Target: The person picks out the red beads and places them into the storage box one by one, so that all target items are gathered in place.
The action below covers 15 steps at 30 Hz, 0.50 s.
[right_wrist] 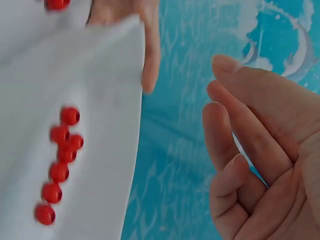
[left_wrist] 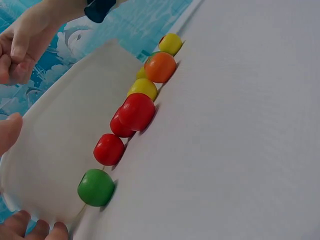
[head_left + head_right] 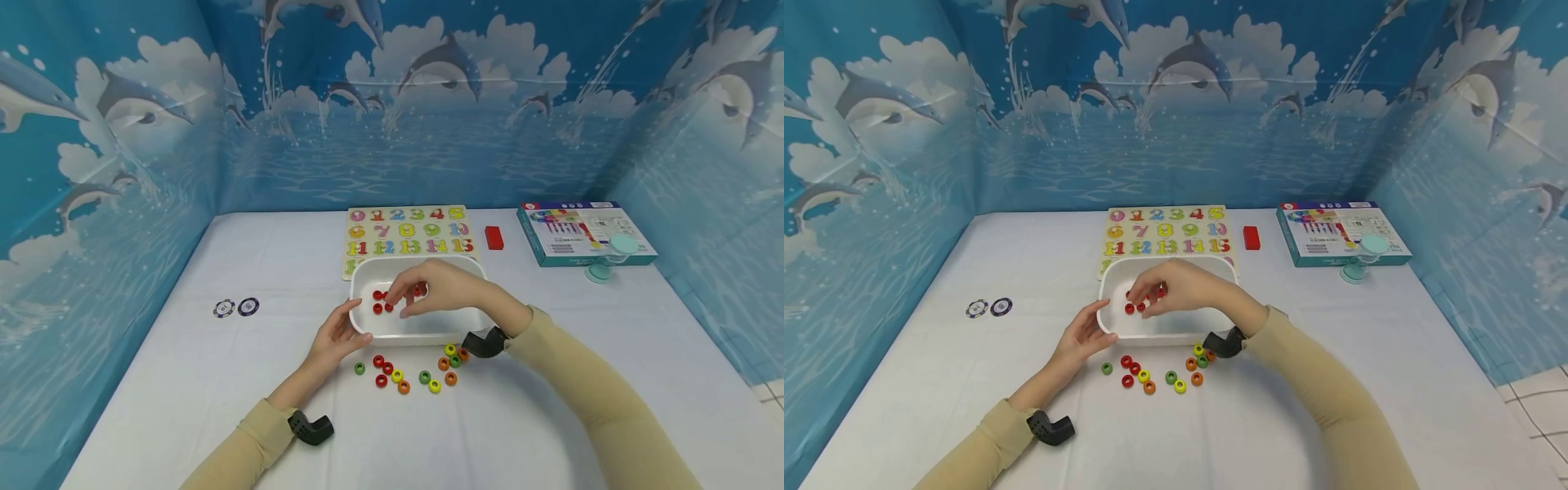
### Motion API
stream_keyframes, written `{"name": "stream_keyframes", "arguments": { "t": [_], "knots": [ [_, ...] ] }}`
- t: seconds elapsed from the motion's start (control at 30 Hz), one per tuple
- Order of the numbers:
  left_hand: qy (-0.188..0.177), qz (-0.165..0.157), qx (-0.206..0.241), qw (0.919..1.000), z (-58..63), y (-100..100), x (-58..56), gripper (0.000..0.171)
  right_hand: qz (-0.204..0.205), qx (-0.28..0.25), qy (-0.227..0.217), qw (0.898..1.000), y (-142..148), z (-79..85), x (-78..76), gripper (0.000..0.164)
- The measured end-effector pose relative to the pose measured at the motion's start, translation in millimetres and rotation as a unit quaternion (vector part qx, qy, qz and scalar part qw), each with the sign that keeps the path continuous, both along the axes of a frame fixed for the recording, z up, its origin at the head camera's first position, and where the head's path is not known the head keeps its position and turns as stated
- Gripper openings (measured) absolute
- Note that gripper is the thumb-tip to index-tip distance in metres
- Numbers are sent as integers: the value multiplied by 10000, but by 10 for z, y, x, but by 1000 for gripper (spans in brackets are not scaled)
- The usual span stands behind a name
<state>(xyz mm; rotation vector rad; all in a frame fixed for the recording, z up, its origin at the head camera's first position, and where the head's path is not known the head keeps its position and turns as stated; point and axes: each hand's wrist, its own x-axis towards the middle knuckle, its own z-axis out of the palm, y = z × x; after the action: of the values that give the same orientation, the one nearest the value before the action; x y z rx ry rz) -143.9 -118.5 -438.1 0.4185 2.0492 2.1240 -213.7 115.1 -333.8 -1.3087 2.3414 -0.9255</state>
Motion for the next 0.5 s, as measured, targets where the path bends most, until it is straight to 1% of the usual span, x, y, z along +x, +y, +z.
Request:
{"name": "stream_keyframes", "arguments": {
  "t": [0.1, 0.27, 0.37, 0.5],
  "knots": [
    [16, 27, -77, 10000, -2, -5, 3, 65, 16, -178, -52, 9998, -3, -73, 246, 25],
    [166, 2, -56, 9998, -14, -9, 3, 65, -3, -275, -240, 9993, -96, -354, 588, 26],
    [249, -46, 12, 9997, -18, -8, 1, 63, -186, -226, -239, 9993, -161, -539, 737, 28],
    [213, -23, -53, 9998, -11, -3, 4, 63, -581, -97, 43, 9983, -229, -770, 841, 31]
  ]
}}
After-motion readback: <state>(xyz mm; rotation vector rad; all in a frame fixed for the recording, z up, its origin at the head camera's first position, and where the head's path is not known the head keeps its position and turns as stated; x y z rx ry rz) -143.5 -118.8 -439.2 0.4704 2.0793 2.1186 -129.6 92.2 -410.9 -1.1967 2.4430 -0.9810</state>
